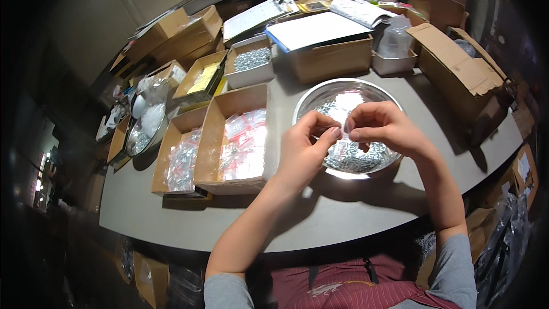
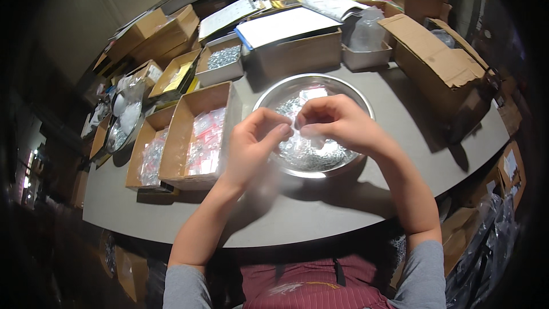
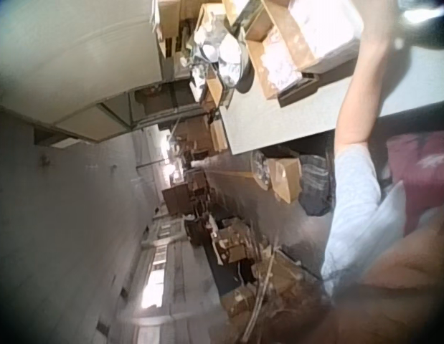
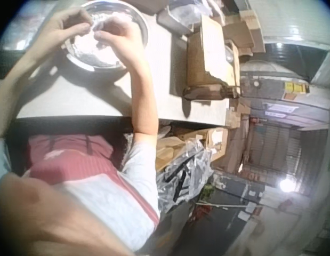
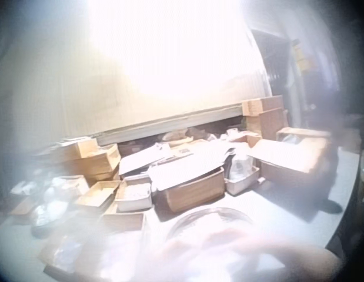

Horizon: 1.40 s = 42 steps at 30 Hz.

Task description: The person repeatedly picks small metallic fasteners from a metal bowl, separates them by hand, and places them into small plastic bags. The person continues this one-at-a-time handling throughout the clip.

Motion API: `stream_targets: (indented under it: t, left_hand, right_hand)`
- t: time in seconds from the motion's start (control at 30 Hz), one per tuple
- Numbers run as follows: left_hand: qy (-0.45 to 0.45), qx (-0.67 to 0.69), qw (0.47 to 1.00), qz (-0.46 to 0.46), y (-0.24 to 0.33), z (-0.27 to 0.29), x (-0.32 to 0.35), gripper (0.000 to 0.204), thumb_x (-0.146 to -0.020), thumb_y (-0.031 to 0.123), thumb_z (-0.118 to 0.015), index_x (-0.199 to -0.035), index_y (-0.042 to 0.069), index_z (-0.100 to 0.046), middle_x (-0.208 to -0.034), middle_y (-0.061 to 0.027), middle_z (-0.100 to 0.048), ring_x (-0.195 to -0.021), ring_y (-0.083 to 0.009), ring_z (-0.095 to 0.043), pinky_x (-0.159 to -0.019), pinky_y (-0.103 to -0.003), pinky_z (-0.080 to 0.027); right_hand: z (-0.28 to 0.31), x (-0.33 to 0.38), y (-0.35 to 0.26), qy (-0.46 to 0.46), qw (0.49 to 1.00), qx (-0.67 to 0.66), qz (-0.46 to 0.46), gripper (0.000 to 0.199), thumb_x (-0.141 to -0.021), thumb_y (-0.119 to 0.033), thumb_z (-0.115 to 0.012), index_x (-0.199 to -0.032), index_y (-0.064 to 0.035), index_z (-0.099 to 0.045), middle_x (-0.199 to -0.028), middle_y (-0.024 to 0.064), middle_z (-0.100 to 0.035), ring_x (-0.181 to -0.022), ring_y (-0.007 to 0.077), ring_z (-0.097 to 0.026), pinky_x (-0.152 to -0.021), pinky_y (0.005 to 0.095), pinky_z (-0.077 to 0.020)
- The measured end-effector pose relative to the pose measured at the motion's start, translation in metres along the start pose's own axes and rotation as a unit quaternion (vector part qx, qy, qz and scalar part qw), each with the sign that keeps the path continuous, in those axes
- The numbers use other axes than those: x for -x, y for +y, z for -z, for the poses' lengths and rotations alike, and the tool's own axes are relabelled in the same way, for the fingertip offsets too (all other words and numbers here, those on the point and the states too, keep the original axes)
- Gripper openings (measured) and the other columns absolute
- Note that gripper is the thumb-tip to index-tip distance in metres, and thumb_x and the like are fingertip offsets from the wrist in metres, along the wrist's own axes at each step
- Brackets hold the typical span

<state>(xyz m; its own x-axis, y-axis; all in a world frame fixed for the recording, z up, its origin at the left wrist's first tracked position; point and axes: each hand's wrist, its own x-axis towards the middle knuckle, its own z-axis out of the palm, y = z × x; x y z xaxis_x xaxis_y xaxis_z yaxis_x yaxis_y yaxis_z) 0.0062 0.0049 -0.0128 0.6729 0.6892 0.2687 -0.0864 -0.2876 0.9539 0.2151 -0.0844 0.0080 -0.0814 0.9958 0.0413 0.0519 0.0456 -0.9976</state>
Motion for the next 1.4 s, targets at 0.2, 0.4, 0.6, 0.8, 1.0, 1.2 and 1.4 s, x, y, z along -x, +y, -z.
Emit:
stream_targets:
  t: [0.2,0.4,0.6,0.8,1.0,1.2,1.4]
  left_hand:
    - [0.078,-0.209,0.968,-0.113,0.0,0.0,0.0,0.015,-0.093,0.011,-0.071,-0.101,-0.001,-0.067,-0.092,-0.0109,-0.074,-0.084,-0.0201,-0.071,-0.07,-0.032,-0.053]
    - [0.055,-0.285,0.945,-0.154,0.016,0.002,0.005,0.021,-0.093,0.021,-0.073,-0.096,0.001,-0.07,-0.087,-0.0126,-0.072,-0.072,-0.0186,-0.066,-0.063,-0.032,-0.05]
    - [-0.063,-0.177,0.98,-0.062,0.021,0.006,0.007,0.028,-0.096,0.027,-0.07,-0.092,-0.001,-0.072,-0.075,-0.0062,-0.068,-0.069,-0.0135,-0.061,-0.064,-0.029,-0.048]
    - [-0.105,-0.082,0.991,0.023,0.02,0.011,0.005,0.026,-0.1,0.024,-0.066,-0.091,-0.001,-0.071,-0.082,-0.0001,-0.068,-0.076,-0.0082,-0.059,-0.068,-0.026,-0.047]
    - [-0.04,-0.02,0.999,0.0,0.008,-0.003,0.008,0.021,-0.093,0.017,-0.069,-0.081,0.0,-0.067,-0.076,-0.0019,-0.067,-0.071,-0.007,-0.058,-0.065,-0.026,-0.047]
    - [0.048,-0.359,0.92,-0.15,0.015,-0.009,0.013,0.012,-0.083,0.011,-0.073,-0.083,0.0,-0.066,-0.08,-0.0122,-0.069,-0.073,-0.0217,-0.067,-0.066,-0.033,-0.052]
    - [0.067,-0.375,0.872,-0.308,0.009,-0.007,0.002,0.037,-0.081,0.01,-0.077,-0.116,0.003,-0.065,-0.113,-0.016,-0.068,-0.106,-0.0355,-0.065,-0.088,-0.044,-0.052]
  right_hand:
    - [-0.009,0.002,-0.006,0.04,0.998,0.051,-0.001,0.013,-0.094,-0.011,-0.073,-0.096,0.0009,-0.069,-0.081,0.0004,-0.065,-0.07,0.0064,-0.06,-0.062,0.0228,-0.0474]
    - [-0.017,0.004,-0.005,0.055,0.987,0.146,0.043,0.027,-0.093,-0.02,-0.075,-0.081,-0.0001,-0.062,-0.069,-0.002,-0.054,-0.062,0.0052,-0.048,-0.056,0.0259,-0.0404]
    - [-0.016,0.002,0.011,-0.012,0.993,0.106,0.058,0.036,-0.089,-0.024,-0.078,-0.072,-0.0026,-0.055,-0.064,-0.0055,-0.041,-0.063,0.0067,-0.033,-0.055,0.0301,-0.0294]
    - [-0.015,0.006,-0.013,-0.056,0.998,0.021,-0.032,0.024,-0.091,-0.019,-0.076,-0.076,-0.0055,-0.063,-0.068,-0.0064,-0.053,-0.058,0.0035,-0.045,-0.052,0.0224,-0.0306]
    - [-0.023,0.003,0.001,0.001,1.0,-0.002,0.029,0.016,-0.089,-0.013,-0.069,-0.078,-0.0013,-0.067,-0.069,-0.0018,-0.059,-0.061,0.0066,-0.05,-0.055,0.0262,-0.0376]
    - [-0.034,0.0,0.01,0.204,0.891,0.346,0.214,0.021,-0.077,-0.017,-0.069,-0.07,0.0016,-0.062,-0.058,0.0119,-0.055,-0.054,0.0191,-0.052,-0.055,0.0347,-0.0438]
    - [-0.02,-0.008,0.017,0.124,0.977,0.145,0.094,0.021,-0.09,-0.014,-0.069,-0.075,-0.0017,-0.061,-0.068,-0.0018,-0.062,-0.057,0.0033,-0.047,-0.05,0.0224,-0.0351]
